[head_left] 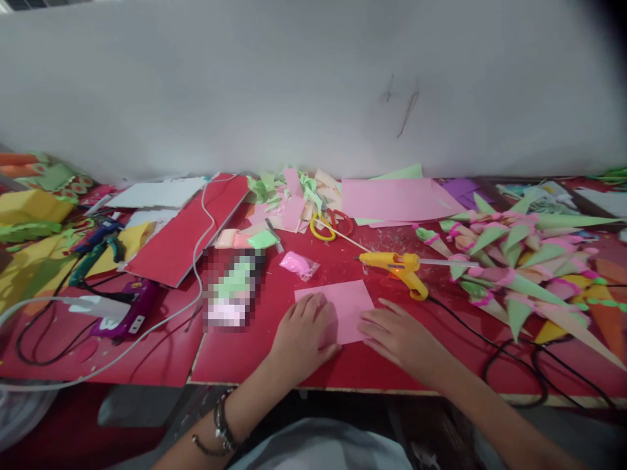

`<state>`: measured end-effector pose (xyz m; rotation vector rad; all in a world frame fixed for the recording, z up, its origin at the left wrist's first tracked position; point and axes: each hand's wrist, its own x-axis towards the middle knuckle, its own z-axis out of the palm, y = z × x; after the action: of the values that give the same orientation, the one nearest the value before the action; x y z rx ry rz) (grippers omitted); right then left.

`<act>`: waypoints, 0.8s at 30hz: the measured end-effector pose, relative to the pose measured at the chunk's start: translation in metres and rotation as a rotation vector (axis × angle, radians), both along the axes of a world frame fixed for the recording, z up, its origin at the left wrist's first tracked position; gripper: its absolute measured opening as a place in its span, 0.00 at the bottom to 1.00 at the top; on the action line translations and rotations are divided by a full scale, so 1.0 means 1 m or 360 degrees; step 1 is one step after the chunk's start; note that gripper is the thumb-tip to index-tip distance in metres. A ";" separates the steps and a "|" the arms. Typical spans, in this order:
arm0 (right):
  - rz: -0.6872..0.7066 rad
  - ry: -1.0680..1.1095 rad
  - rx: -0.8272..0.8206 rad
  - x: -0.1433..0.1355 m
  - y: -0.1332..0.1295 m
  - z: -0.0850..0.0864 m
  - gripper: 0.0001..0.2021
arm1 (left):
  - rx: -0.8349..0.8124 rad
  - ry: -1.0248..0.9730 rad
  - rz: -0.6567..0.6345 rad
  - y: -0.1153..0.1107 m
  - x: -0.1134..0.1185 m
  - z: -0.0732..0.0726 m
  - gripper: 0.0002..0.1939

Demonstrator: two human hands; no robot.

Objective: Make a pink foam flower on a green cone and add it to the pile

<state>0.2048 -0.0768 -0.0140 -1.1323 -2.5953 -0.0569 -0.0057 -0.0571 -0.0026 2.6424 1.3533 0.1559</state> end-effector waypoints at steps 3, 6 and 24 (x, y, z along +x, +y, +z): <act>0.0090 -0.0026 0.0173 -0.002 -0.001 0.004 0.12 | 0.0045 -0.0021 -0.0100 0.004 -0.003 0.004 0.26; 0.0000 0.0106 0.0299 -0.004 0.001 0.015 0.12 | 0.0100 -0.0068 -0.0274 0.008 -0.008 0.009 0.19; -0.0135 0.0240 0.0375 -0.014 -0.007 0.025 0.12 | 0.0353 -0.0157 0.0445 0.081 -0.112 0.030 0.21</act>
<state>0.1912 -0.0840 0.0109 -1.1138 -2.3363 -0.2777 -0.1174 0.0236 0.0278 2.5579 1.7560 0.4923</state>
